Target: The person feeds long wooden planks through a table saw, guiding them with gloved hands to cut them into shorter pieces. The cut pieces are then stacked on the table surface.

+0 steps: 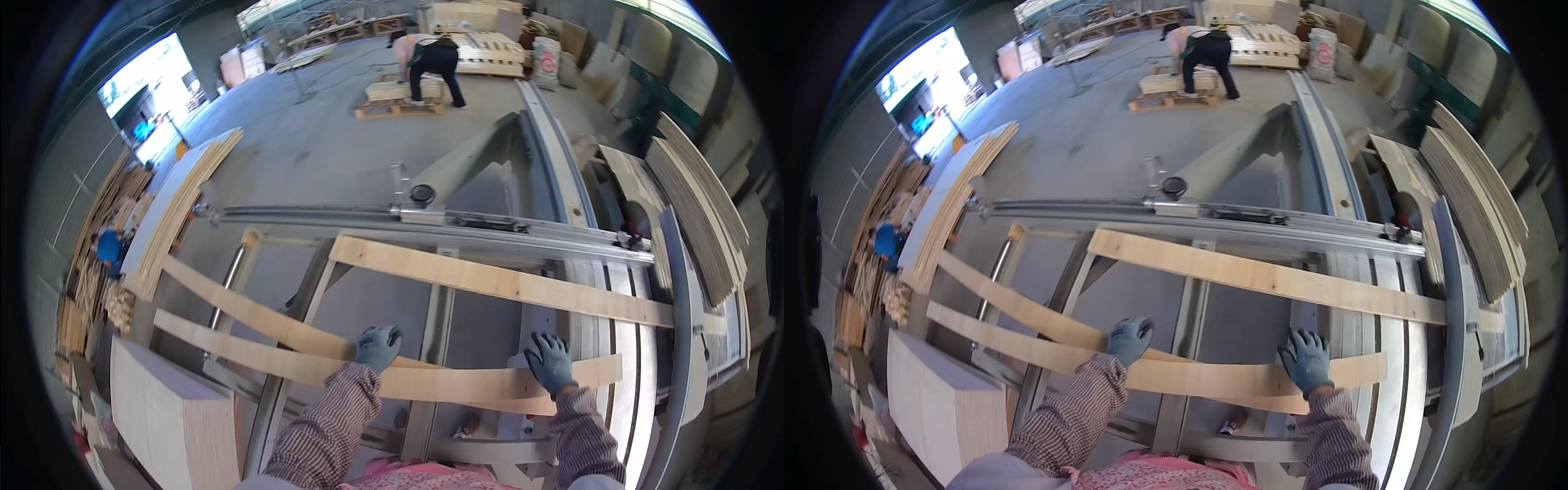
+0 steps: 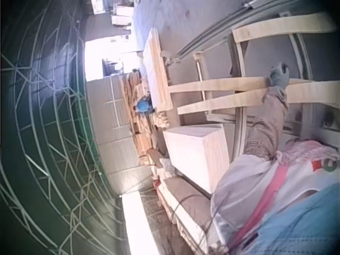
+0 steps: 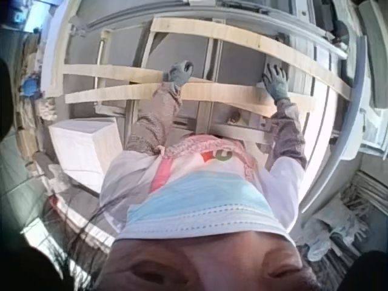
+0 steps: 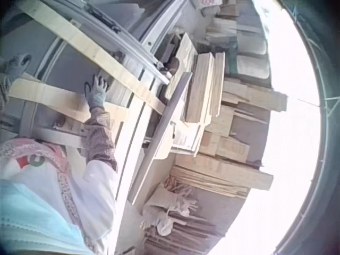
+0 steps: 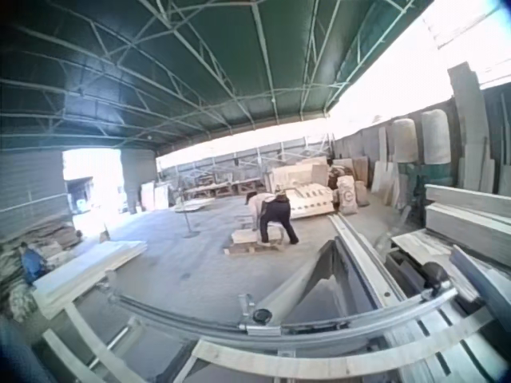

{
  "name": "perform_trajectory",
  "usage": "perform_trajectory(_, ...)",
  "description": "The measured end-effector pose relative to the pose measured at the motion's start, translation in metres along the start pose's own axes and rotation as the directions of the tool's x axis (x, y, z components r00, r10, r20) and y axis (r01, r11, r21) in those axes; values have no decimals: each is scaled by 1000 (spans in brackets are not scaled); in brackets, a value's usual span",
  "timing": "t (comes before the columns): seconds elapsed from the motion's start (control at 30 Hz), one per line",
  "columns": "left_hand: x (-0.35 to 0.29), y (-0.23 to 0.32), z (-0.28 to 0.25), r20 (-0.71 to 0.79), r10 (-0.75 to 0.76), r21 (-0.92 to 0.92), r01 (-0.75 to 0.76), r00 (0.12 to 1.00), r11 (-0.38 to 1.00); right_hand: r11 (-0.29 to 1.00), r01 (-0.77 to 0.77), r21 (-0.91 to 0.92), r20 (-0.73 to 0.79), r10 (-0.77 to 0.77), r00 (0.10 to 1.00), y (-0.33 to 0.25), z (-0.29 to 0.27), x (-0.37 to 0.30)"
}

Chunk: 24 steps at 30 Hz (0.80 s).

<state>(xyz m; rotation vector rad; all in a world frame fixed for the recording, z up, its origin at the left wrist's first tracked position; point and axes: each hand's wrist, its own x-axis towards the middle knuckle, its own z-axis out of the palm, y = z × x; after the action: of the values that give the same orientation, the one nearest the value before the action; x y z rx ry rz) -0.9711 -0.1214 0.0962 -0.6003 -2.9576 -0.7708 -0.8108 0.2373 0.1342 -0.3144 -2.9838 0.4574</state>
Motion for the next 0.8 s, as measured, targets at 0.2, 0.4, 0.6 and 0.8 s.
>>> perform_trajectory(0.2,-13,2,-8,99,-98,-83,106,990,991,981,-71,-180,-27,68,997,-13,15,-26)
perform_trajectory(0.4,-2,-10,-27,399,-21,-50,45,917,998,980,-78,-184,-78,64,995,2,22,-25)
perform_trajectory(0.6,-25,-43,-50,301,-100,308,2,948,951,989,-7,-144,-148,-15,989,-20,14,-19)
perform_trajectory(0.8,-24,-20,-63,284,-112,221,49,952,974,990,-28,-141,-101,14,995,-9,18,-21)
